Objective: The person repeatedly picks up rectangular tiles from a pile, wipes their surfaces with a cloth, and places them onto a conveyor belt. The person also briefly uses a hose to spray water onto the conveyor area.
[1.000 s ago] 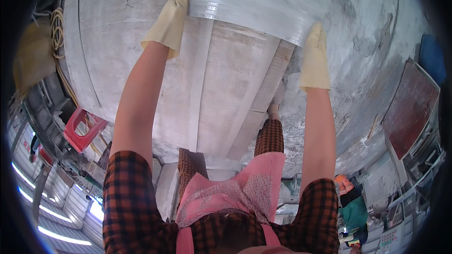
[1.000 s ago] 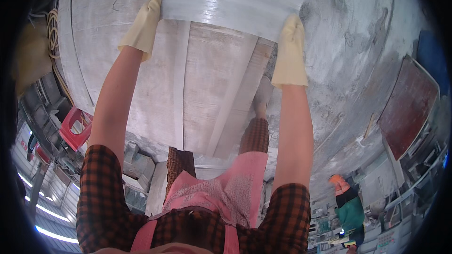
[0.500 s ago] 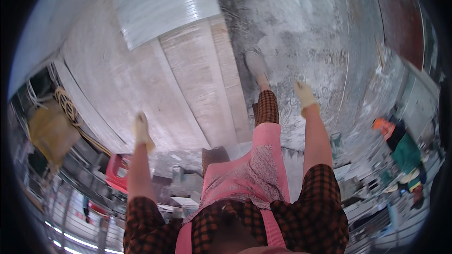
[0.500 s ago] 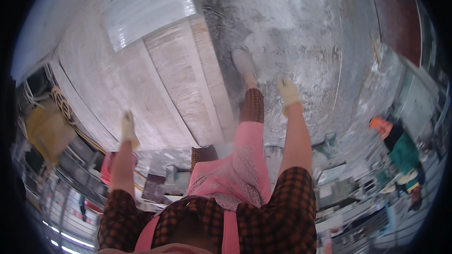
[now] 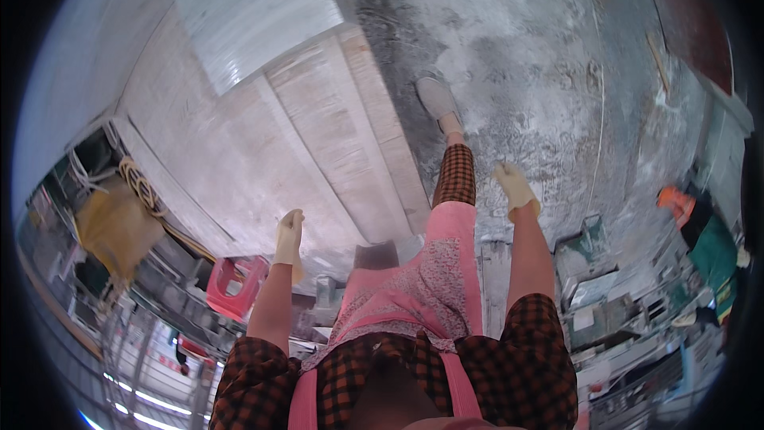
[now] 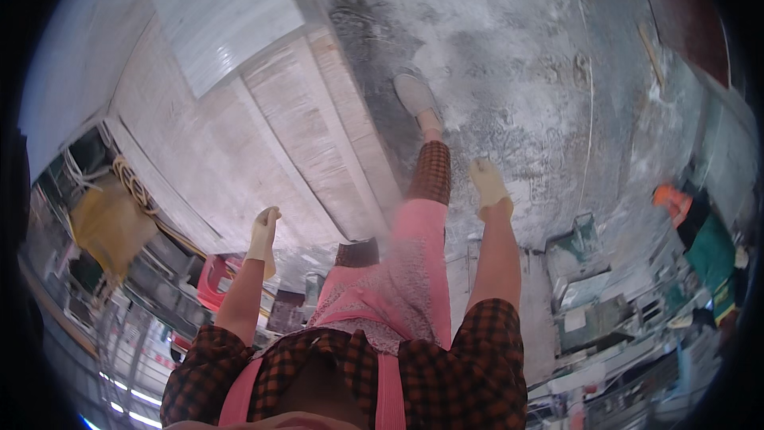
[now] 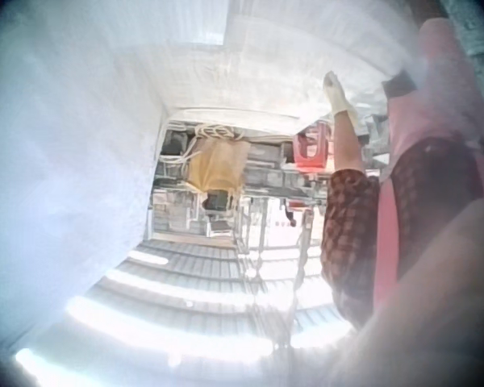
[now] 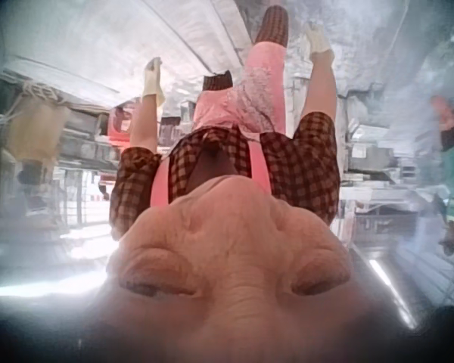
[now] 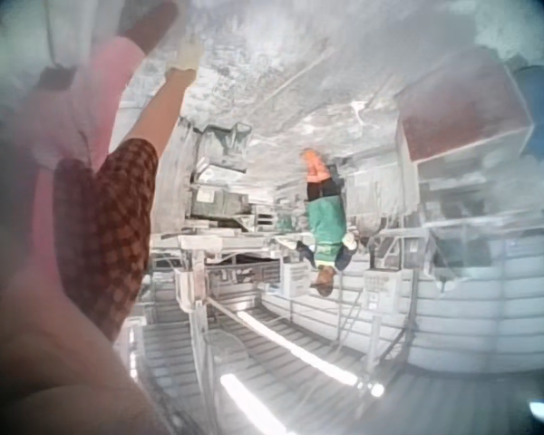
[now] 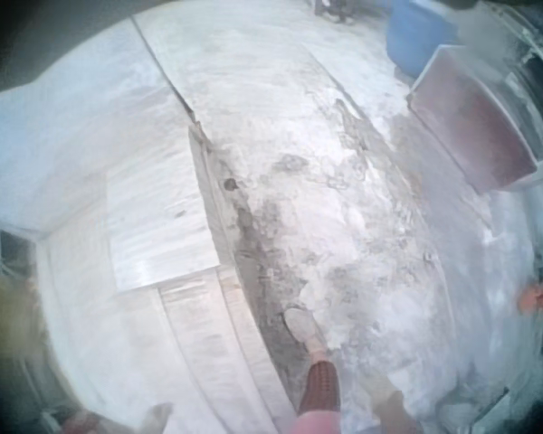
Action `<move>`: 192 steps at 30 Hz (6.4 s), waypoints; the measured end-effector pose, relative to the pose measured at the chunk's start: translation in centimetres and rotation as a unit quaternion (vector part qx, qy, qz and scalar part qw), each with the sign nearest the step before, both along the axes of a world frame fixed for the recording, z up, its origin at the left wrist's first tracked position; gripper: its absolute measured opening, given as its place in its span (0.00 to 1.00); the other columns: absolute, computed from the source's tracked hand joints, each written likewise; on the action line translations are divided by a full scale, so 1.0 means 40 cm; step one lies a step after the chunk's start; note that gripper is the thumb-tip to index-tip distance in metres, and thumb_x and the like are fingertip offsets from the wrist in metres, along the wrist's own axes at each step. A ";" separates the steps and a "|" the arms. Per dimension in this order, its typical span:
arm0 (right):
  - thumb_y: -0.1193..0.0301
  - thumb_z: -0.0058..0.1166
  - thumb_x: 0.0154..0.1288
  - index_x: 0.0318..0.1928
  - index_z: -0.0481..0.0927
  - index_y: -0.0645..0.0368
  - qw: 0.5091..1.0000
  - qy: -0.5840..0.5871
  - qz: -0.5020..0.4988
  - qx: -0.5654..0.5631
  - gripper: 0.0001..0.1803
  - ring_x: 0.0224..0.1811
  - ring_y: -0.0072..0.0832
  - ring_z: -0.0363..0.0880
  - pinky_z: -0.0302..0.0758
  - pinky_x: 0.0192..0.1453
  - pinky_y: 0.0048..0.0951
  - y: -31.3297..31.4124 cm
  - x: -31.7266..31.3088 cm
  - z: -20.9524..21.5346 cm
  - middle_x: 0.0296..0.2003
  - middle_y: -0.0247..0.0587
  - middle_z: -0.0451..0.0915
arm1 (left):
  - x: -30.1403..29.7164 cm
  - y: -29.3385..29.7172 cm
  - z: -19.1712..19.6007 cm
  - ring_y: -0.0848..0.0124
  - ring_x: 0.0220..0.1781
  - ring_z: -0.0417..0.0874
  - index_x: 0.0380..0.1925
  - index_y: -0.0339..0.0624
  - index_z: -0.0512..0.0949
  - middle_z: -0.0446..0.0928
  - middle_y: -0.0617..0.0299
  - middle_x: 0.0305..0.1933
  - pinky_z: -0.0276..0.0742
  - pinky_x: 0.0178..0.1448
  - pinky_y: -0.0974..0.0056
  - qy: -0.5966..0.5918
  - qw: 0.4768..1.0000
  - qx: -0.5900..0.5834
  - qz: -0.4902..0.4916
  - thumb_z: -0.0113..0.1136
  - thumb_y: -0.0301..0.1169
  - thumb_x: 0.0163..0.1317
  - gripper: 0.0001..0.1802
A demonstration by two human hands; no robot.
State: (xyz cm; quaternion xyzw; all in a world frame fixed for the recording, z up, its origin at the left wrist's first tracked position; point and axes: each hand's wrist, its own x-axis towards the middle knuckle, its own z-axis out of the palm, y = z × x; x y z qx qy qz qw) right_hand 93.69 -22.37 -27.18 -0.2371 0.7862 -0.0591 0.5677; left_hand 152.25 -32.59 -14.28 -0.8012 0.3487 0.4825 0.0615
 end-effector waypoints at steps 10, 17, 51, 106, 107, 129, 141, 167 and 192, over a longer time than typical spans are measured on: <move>0.59 0.49 0.72 0.45 0.83 0.62 0.992 -0.015 0.115 -0.044 0.19 0.30 0.25 0.79 0.73 0.46 0.26 -0.601 0.255 0.182 0.27 0.39 0.84 | 0.128 0.494 0.074 0.51 0.45 0.86 0.44 0.39 0.83 0.82 0.39 0.40 0.76 0.49 0.53 -0.171 0.976 0.001 0.132 0.53 0.48 0.68 0.23; 0.54 0.48 0.71 0.48 0.82 0.59 0.875 -0.020 0.477 0.083 0.21 0.41 0.35 0.82 0.76 0.46 0.36 -0.573 0.654 0.232 0.37 0.47 0.85 | 0.112 0.907 0.020 0.56 0.43 0.87 0.45 0.35 0.84 0.85 0.43 0.40 0.78 0.48 0.57 -0.222 0.908 -0.058 0.351 0.53 0.45 0.71 0.22; 0.61 0.70 0.50 0.47 0.72 0.62 0.471 0.380 0.523 -0.600 0.28 0.56 0.48 0.69 0.66 0.56 0.47 -1.055 1.208 0.128 0.50 0.51 0.71 | 0.046 1.406 0.075 0.64 0.53 0.85 0.54 0.34 0.79 0.84 0.51 0.50 0.77 0.57 0.63 -0.104 0.851 0.171 0.486 0.54 0.33 0.72 0.17; 0.47 0.43 0.76 0.39 0.81 0.61 0.410 -0.088 0.880 -0.224 0.28 0.28 0.25 0.75 0.72 0.34 0.30 0.543 2.087 1.275 0.20 0.37 0.74 | -0.277 2.025 0.427 0.43 0.46 0.83 0.36 0.41 0.83 0.82 0.44 0.41 0.77 0.50 0.46 -0.401 0.305 0.070 0.861 0.52 0.41 0.62 0.17; 0.47 0.42 0.76 0.39 0.81 0.61 0.388 -0.051 0.892 -0.225 0.28 0.27 0.24 0.75 0.72 0.33 0.30 0.525 2.089 1.224 0.19 0.37 0.74 | -0.324 2.040 0.421 0.43 0.46 0.83 0.36 0.41 0.83 0.82 0.43 0.41 0.77 0.50 0.45 -0.404 0.285 0.088 0.865 0.52 0.42 0.63 0.17; 0.59 0.44 0.76 0.35 0.78 0.59 0.117 -0.238 0.960 -0.095 0.18 0.16 0.22 0.67 0.65 0.23 0.30 1.299 3.026 1.038 0.15 0.31 0.72 | 0.144 2.200 0.922 0.74 0.33 0.84 0.29 0.42 0.84 0.85 0.63 0.28 0.76 0.40 0.65 -0.425 -0.039 -0.145 0.893 0.57 0.47 0.67 0.20; 0.51 0.44 0.77 0.34 0.83 0.64 0.120 -0.336 0.925 -0.126 0.27 0.17 0.16 0.62 0.59 0.24 0.21 1.974 2.939 1.317 0.16 0.29 0.70 | 0.193 2.770 0.860 0.46 0.64 0.74 0.52 0.34 0.78 0.78 0.43 0.56 0.63 0.73 0.46 -0.715 0.204 0.080 0.663 0.57 0.37 0.65 0.21; 0.58 0.57 0.60 0.43 0.79 0.60 -0.354 -0.460 0.767 -0.271 0.19 0.39 0.52 0.83 0.78 0.46 0.46 3.044 2.003 1.195 0.36 0.60 0.83 | 0.212 3.001 0.826 0.51 0.63 0.76 0.51 0.34 0.80 0.79 0.46 0.58 0.57 0.74 0.44 -0.669 0.042 0.069 0.739 0.51 0.33 0.66 0.18; 0.64 0.60 0.67 0.58 0.73 0.74 -0.064 -0.300 0.908 0.285 0.27 0.45 0.43 0.86 0.86 0.44 0.42 3.070 2.087 1.369 0.48 0.56 0.82 | 0.219 2.977 0.825 0.45 0.61 0.76 0.52 0.35 0.79 0.78 0.44 0.56 0.65 0.70 0.45 -0.726 -0.115 0.048 0.676 0.54 0.32 0.65 0.18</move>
